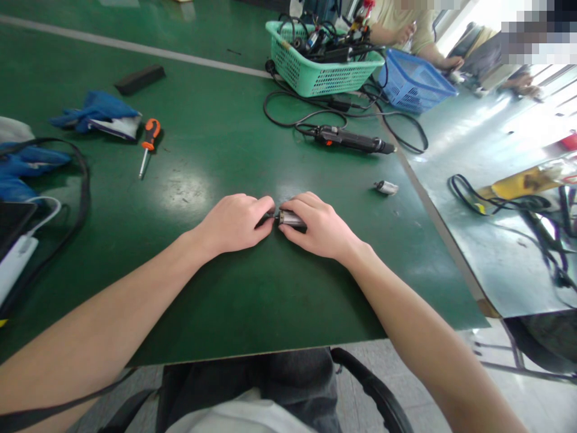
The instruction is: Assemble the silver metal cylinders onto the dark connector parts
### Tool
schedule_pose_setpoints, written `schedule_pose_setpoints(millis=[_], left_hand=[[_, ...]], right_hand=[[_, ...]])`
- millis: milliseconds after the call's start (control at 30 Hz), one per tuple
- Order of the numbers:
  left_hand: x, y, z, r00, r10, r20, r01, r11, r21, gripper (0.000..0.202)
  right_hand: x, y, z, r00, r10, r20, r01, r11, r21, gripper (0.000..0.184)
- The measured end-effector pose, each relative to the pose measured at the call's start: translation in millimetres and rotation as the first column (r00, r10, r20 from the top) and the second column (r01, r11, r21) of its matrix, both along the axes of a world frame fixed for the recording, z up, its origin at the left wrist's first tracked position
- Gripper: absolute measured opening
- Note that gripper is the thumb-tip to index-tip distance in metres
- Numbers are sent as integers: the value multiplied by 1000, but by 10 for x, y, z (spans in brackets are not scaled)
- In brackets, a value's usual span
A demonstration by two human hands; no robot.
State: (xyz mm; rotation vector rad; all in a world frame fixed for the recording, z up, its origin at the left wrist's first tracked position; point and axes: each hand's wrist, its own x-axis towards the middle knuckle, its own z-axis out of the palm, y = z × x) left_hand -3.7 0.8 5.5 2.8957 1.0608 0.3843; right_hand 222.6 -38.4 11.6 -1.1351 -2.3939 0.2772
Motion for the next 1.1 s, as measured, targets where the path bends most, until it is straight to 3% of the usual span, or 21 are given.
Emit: schedule_pose_setpoints(millis=[1100], left_hand=[[-3, 5, 22, 999, -41, 14, 42, 999, -34, 22]], right_hand=[[6, 5, -10, 1000, -11, 12, 11, 1000, 3, 23]])
